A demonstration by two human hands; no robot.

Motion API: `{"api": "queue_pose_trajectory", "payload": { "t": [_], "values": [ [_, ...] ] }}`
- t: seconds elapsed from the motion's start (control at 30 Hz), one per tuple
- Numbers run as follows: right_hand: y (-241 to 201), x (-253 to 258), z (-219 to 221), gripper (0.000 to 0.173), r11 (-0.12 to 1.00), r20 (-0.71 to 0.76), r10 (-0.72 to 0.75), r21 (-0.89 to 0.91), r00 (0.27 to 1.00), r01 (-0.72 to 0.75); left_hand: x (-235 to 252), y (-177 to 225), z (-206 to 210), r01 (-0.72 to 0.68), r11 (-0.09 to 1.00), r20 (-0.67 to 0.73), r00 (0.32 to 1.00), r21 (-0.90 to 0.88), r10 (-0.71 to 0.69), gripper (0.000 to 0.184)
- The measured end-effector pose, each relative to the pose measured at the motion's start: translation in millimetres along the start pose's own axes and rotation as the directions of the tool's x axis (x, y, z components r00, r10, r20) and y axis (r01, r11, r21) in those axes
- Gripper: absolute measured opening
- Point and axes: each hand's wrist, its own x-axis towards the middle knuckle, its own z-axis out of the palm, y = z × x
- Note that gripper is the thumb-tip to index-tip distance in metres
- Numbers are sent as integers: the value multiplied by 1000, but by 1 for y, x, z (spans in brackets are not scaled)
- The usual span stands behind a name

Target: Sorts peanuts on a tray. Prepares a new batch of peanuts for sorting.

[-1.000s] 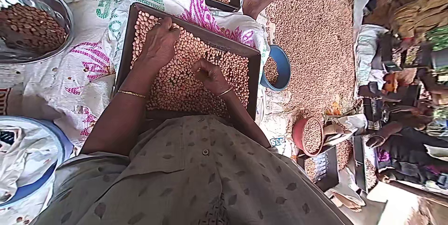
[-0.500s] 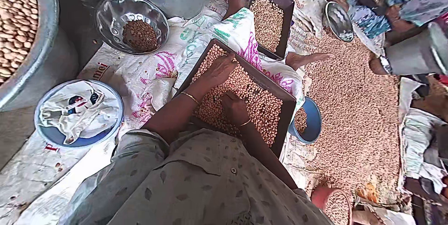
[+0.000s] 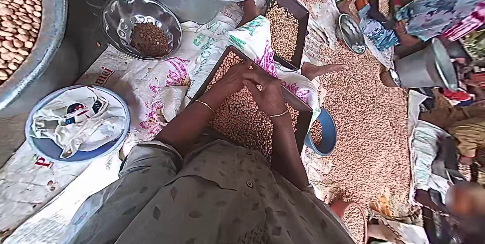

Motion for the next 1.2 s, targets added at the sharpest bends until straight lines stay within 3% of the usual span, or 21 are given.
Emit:
{"api": "queue_pose_trajectory", "payload": {
  "t": [0.07, 0.13, 0.2, 0.27, 0.3, 0.37, 0.43, 0.53, 0.67, 0.73, 0.8, 0.9, 1.0, 1.2],
  "values": [
    [-6, 18, 2, 40, 966, -298, -11, 244, 955, 88, 0, 0, -1, 5, 999, -42, 999, -41, -6, 23],
    [-7, 18, 13, 32, 907, -452, 90, 405, 888, 114, 3, -2, -2, 40, 997, 15, 999, -63, -39, 22],
    [-2, -2, 32, 20, 862, -379, 163, 504, 911, 56, 7, -11, 1, 1, 999, 22, 1000, -49, 0, 19],
    [2, -36, 54, 19, 855, -135, 106, 517, 985, -21, 10, -15, 2, -37, 999, 55, 998, -13, 37, 15],
    [8, -56, 66, 19, 876, 13, 18, 482, 1000, -22, 11, -14, 1, -22, 1000, 80, 997, -6, 23, 19],
    [22, -95, 90, 18, 936, 215, -167, 342, 962, 86, 10, -11, -1, -2, 1000, 100, 995, -9, 3, 23],
    [33, -122, 91, 11, 956, 216, -238, 226, 947, 188, 9, -11, -1, 2, 1000, 92, 996, -18, 0, 23],
    [53, -152, 65, 6, 995, 125, -96, 13, 987, 95, 8, -10, -2, 0, 1000, 90, 996, -20, 2, 22],
    [76, -169, 26, 13, 943, -99, 255, -195, 962, -270, 10, -9, -2, 12, 1000, 102, 995, -14, -11, 22],
    [81, -155, 16, 22, 923, -184, 337, -126, 923, -362, 9, -8, -2, 21, 1000, 107, 994, -22, -19, 22],
    [78, -129, 18, 28, 945, -222, 320, 1, 921, -328, 11, -7, -3, 12, 1000, 106, 994, -25, -9, 22],
    [58, -87, 40, 18, 954, -76, 296, 69, 952, -291, 11, -7, -3, 15, 1000, 93, 996, -16, -14, 21],
    [49, -62, 65, 18, 932, 115, 353, -128, 929, -338, 10, -6, -4, 16, 1000, 90, 996, -13, -15, 20],
    [45, -60, 74, 21, 896, 127, 378, -301, 917, -328, 12, -6, -3, 23, 1000, 115, 993, -2, -23, 21]
  ]
}}
